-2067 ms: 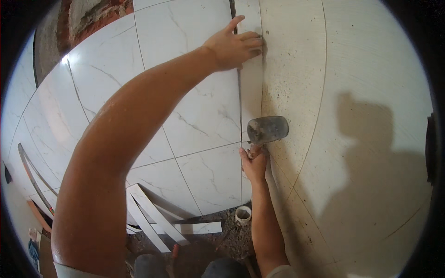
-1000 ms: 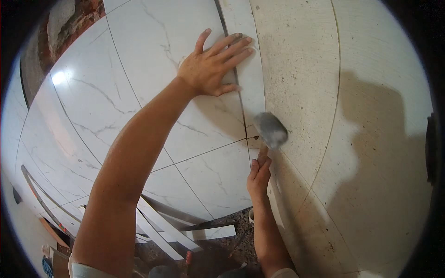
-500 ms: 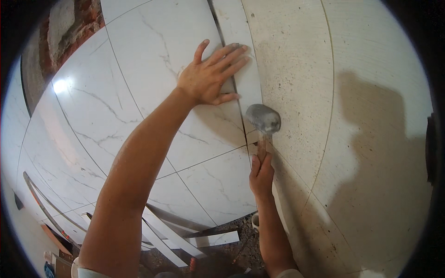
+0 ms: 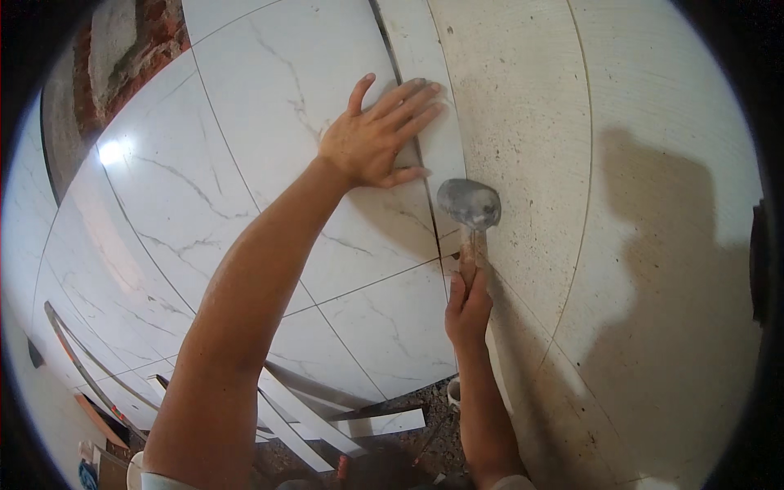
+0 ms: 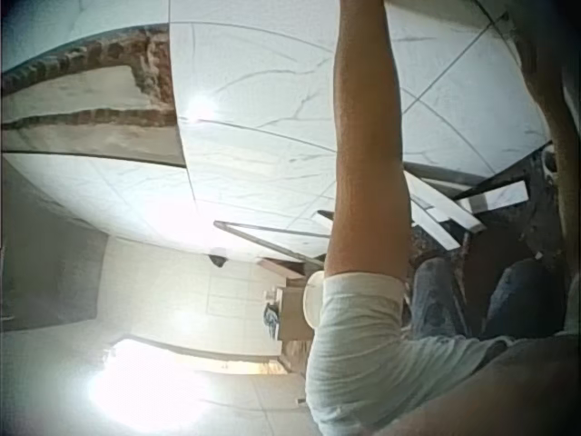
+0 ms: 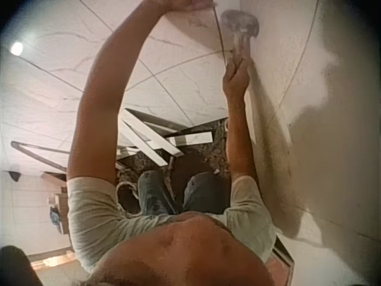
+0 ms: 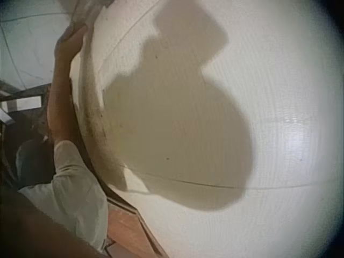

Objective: The person applies mortar to a tile using a trowel and then presses the tile onto a wall, tapping it into place with a rubber mallet.

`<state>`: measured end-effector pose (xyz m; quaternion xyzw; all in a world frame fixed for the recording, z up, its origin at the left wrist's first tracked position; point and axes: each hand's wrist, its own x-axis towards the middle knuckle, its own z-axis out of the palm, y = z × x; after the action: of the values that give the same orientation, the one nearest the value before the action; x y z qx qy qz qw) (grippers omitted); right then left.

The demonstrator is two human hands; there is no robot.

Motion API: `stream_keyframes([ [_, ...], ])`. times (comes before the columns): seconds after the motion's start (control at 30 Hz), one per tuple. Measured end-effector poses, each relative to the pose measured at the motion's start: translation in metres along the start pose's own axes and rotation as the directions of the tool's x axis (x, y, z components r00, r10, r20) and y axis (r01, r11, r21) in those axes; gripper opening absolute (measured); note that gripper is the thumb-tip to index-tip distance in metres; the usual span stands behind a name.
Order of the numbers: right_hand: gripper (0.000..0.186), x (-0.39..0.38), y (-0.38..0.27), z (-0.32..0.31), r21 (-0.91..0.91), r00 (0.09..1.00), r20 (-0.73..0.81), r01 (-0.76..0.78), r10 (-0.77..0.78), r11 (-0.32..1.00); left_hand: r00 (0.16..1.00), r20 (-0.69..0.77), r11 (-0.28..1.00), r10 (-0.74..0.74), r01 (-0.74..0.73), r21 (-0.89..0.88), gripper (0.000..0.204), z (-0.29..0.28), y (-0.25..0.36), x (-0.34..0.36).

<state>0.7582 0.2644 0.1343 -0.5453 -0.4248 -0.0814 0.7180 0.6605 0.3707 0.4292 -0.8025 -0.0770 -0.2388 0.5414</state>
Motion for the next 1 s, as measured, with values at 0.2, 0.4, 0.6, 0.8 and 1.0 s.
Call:
stream_keyframes([
  [0.2,0.029,0.008,-0.004,0.000,-0.020,0.999,-0.009,0.037,-0.037,0.999,1.000,-0.007,1.000,-0.001,0.001,0.004,0.095,0.000,0.001,0.000],
  [0.4,0.027,0.022,-0.018,0.002,-0.091,0.994,-0.054,0.088,-0.093,0.992,1.000,0.010,1.000,-0.002,0.003,-0.028,0.092,-0.003,0.000,0.000],
  [0.6,0.024,0.031,-0.021,0.006,-0.109,0.982,-0.075,0.164,-0.173,0.980,0.999,-0.049,0.998,-0.020,0.016,-0.066,0.073,-0.002,0.001,0.000],
  [0.8,0.024,0.031,-0.023,0.004,-0.087,0.990,-0.065,0.122,-0.128,0.989,0.999,-0.038,0.998,-0.027,0.024,-0.064,0.070,-0.003,0.002,0.001],
  [1.0,0.029,0.039,-0.013,0.002,-0.107,0.994,0.008,0.110,-0.110,0.988,1.000,-0.025,0.995,-0.016,0.013,-0.103,0.064,-0.004,-0.005,0.003],
])
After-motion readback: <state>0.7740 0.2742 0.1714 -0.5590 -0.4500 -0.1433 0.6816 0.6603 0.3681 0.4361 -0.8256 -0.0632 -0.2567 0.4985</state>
